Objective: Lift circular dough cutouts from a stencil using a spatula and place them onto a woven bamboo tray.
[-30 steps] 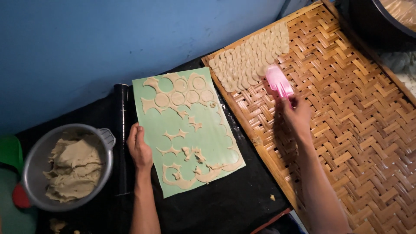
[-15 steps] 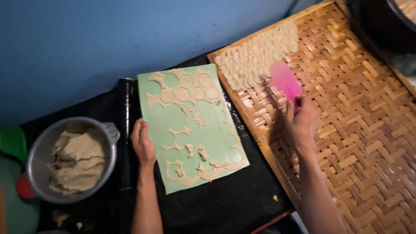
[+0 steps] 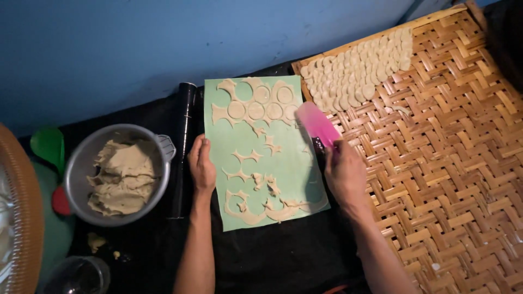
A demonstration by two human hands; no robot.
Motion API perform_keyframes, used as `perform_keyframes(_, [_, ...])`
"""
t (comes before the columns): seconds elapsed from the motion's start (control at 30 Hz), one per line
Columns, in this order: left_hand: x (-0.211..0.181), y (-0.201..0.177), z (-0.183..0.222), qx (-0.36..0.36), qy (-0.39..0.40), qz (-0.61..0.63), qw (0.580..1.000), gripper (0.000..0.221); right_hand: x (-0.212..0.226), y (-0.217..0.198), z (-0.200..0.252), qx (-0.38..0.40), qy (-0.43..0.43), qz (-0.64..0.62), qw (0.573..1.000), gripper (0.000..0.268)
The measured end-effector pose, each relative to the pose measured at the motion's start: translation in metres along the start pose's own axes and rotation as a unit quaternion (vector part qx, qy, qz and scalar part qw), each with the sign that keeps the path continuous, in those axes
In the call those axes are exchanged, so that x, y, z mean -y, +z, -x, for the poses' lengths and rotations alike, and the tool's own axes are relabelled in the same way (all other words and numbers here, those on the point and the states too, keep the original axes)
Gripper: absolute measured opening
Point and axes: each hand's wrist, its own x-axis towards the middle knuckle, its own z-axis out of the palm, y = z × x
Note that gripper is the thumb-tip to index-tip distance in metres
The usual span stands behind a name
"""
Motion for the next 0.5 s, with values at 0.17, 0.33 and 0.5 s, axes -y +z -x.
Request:
perform_keyframes(0.17, [-0.006,0.004,-0.001,0.006,-0.011,0.010,1.000,0.030,-0.003,-0.007,-0.003,-0.002,-0.023,0.059,0.998,0.023])
perform_keyframes(0.33, [-0.008,0.004,0.000,0.007,-0.001,-0.008,1.000,0.031,0.000,-0.008,-0.009,0.031,-0.002,0.079,0.996,0.027])
perform_keyframes(0.5, [-0.009,0.004,0.000,0.001,-0.005,-0.035,0.999,0.031,0.003,-0.011,-0.012,0.055,-0.001,0.083,0.995,0.029])
